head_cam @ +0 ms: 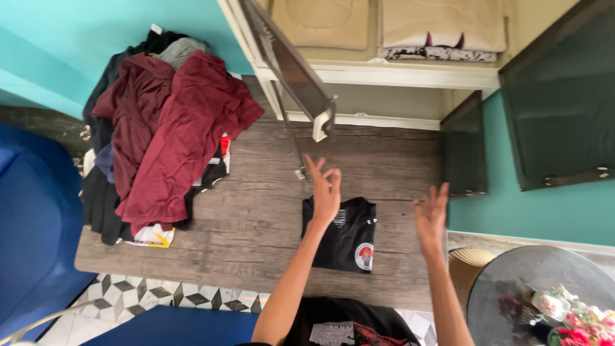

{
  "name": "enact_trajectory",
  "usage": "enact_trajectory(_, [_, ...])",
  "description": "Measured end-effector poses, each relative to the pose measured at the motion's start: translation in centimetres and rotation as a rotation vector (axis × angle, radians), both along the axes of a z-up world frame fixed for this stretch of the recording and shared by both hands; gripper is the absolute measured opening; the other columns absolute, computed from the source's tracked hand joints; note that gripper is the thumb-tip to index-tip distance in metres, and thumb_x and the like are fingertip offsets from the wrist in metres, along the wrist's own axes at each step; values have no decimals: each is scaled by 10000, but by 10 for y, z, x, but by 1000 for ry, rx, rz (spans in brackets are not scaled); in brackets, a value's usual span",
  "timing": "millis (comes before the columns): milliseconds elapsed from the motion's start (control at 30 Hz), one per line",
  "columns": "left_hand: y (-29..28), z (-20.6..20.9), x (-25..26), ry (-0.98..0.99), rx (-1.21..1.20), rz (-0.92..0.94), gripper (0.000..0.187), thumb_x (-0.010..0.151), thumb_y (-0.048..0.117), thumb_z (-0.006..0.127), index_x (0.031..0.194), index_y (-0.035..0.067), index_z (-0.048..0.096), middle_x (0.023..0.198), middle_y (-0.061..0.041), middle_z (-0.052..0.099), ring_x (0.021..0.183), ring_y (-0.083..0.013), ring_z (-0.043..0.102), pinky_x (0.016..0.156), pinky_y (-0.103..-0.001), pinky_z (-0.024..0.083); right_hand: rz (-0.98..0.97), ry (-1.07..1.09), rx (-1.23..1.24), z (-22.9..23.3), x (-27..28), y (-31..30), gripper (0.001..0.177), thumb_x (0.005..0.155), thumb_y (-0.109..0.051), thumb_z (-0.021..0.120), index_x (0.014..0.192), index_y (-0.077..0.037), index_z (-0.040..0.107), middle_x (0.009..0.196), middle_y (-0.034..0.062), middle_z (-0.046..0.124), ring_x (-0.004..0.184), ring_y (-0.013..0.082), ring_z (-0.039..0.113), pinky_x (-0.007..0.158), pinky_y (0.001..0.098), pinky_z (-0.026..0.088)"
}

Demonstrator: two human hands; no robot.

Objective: The person picks up a black t-shirt from a pile on a table, spreads it out, folds the sleeves and sides to form a rectangle, and then places the folded shirt into a shelf in a plastic storage cabinet.

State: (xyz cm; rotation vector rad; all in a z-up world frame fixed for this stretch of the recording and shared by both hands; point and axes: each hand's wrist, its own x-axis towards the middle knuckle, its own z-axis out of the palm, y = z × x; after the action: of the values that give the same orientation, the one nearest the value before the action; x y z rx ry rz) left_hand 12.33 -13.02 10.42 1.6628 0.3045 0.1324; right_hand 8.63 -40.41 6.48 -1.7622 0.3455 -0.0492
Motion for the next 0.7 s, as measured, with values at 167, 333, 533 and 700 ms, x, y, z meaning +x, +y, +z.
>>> enact_trajectory(167, [59,-5,12,-68,145,116,983,1013,526,522,1628,55,-82,1662,-303,135,1377,-408,496,938,-430,586,-46,-42,-41,-11,21,-19,938,968,38,598,1693,-186,48,1713,242,234,1516,399,383,1130,434,470])
enact_trajectory(333, [107,-7,29,-129,201,151,906,1048,435,531,1635,48,-40,1675,-295,83,1435,-432,435,946,-425,584,-76,-98,-46,-17,35,-31,956,957,35,611,1710,-151,53,1720,285,200,1524,428,376,1132,424,471])
enact_trajectory(533, [145,-1,37,-162,220,162,861,1053,393,533,1631,30,7,1666,-282,95,1429,-436,438,940,-415,572,-152,-60,-51,-9,38,-29,912,965,-12,615,1677,-121,55,1694,272,192,1487,393,372,1036,439,523])
enact_trajectory(700, [155,0,34,-126,226,127,820,1058,395,522,1633,16,79,1625,-272,177,1424,-416,453,964,-418,565,-134,-102,-143,7,38,-14,847,999,-1,621,1686,-75,131,1670,289,285,1466,402,434,1104,427,474])
